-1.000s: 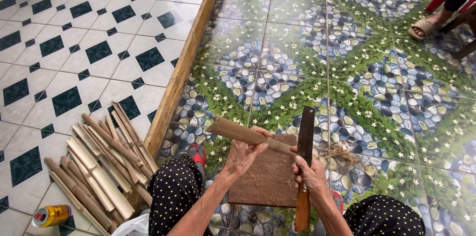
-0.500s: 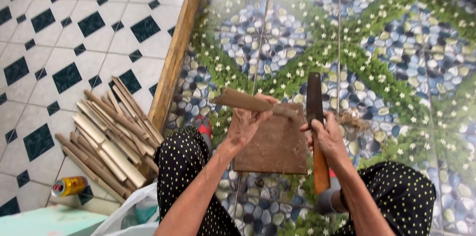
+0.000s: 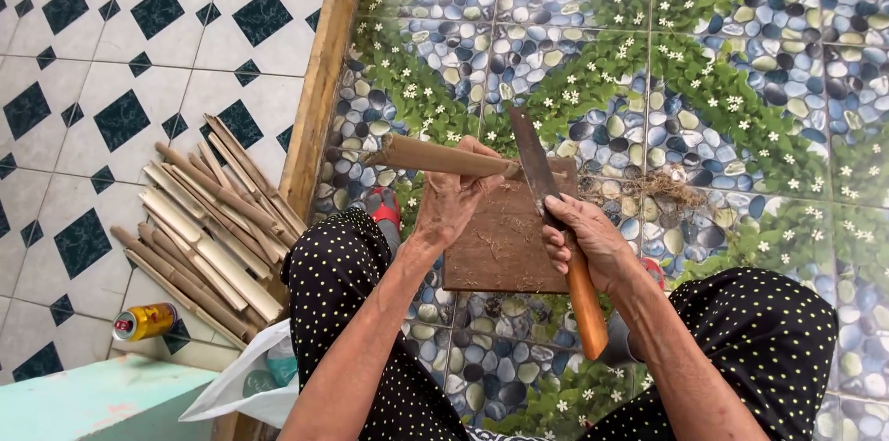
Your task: Shaving and shaping bamboo strips using a hand knife against a wooden block on the floor.
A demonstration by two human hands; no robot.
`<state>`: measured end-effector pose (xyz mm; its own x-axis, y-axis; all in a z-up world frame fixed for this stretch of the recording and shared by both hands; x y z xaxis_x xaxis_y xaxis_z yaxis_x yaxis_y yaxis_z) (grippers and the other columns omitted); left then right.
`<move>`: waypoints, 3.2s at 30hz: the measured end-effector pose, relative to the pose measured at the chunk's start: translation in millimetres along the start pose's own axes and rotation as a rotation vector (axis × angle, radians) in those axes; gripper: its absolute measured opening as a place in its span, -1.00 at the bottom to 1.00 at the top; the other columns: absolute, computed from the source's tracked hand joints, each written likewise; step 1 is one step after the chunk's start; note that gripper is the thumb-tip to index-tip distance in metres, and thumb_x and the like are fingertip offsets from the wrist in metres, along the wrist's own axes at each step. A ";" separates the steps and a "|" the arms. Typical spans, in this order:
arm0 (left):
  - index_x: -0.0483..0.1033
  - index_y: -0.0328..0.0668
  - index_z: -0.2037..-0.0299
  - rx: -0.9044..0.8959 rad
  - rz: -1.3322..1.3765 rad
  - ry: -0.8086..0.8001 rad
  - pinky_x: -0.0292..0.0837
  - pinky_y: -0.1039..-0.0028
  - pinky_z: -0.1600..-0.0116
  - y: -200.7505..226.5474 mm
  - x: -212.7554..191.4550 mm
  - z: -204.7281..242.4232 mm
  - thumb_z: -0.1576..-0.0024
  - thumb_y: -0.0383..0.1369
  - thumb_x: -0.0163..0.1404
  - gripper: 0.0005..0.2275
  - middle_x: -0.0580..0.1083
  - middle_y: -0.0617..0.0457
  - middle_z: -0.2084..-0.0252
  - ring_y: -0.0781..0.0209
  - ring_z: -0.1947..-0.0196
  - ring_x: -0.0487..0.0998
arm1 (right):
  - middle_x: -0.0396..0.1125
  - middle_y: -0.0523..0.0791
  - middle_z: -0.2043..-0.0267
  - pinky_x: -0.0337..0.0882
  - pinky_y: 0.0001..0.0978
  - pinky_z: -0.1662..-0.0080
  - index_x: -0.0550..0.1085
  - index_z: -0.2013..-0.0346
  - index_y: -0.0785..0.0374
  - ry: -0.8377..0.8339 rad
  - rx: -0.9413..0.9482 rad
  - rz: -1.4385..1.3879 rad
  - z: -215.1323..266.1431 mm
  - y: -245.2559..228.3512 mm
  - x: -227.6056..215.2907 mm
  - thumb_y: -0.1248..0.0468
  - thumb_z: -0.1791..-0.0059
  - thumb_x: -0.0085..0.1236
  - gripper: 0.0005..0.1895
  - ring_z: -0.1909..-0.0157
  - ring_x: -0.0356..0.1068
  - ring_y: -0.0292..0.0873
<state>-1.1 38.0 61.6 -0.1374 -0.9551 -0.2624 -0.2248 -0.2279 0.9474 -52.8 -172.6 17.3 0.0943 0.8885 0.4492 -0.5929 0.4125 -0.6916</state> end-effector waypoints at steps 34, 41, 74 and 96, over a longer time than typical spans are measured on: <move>0.60 -0.18 0.09 -0.189 0.292 0.085 0.68 0.27 0.05 -6.6 20.7 -12.4 -0.13 -0.34 0.25 -0.79 0.58 -0.07 0.22 0.11 0.20 0.65 | 0.21 -0.04 0.75 0.28 -0.44 0.74 0.58 0.00 0.32 0.216 -0.399 0.153 8.6 -6.9 3.5 0.29 0.03 0.31 -0.68 0.83 0.18 -0.22; 0.49 -0.23 -0.15 -0.305 0.347 0.015 0.69 0.34 0.26 8.7 25.8 -20.4 -0.05 0.00 0.10 -0.44 0.59 -0.03 0.15 0.13 0.18 0.64 | 0.35 -0.15 0.71 0.33 -0.46 0.63 0.50 0.32 0.28 0.035 -0.361 0.235 7.8 -4.7 -0.3 0.19 0.09 0.37 -0.75 0.78 0.23 -0.29; 0.43 -0.27 -0.19 -0.681 1.042 -0.083 0.69 0.34 0.52 -68.7 48.3 21.7 -0.13 -0.53 0.19 -0.59 0.47 -0.22 0.35 -0.10 0.58 0.63 | 0.29 -0.13 0.33 0.49 -0.21 0.35 0.15 -0.50 -0.47 0.247 -0.607 1.546 26.3 -16.6 -5.7 -0.26 -0.10 -0.31 -0.37 0.51 0.37 -0.09; 0.42 -0.28 -0.24 -0.625 1.043 -0.228 0.60 0.45 0.59 -10.7 30.2 25.8 -0.24 -0.41 0.07 -0.64 0.52 -0.28 0.37 0.03 0.64 0.57 | 0.47 0.06 0.26 0.47 -0.23 0.44 0.36 -0.45 -0.09 0.436 -0.758 1.348 14.9 -34.9 -40.0 -0.07 -0.15 -0.04 -0.44 0.46 0.43 -0.05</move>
<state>-27.8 16.5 38.8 -0.1537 -0.6938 0.7036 0.5836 0.5108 0.6312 -47.8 -225.5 31.9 0.1446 0.6014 -0.7858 0.0733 -0.7984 -0.5976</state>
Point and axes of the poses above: each hand's wrist, its own z-axis away from the middle knuckle, its own x-axis out of the palm, y = z × x, the point moved 1 cm from there along -z, towards the middle knuckle
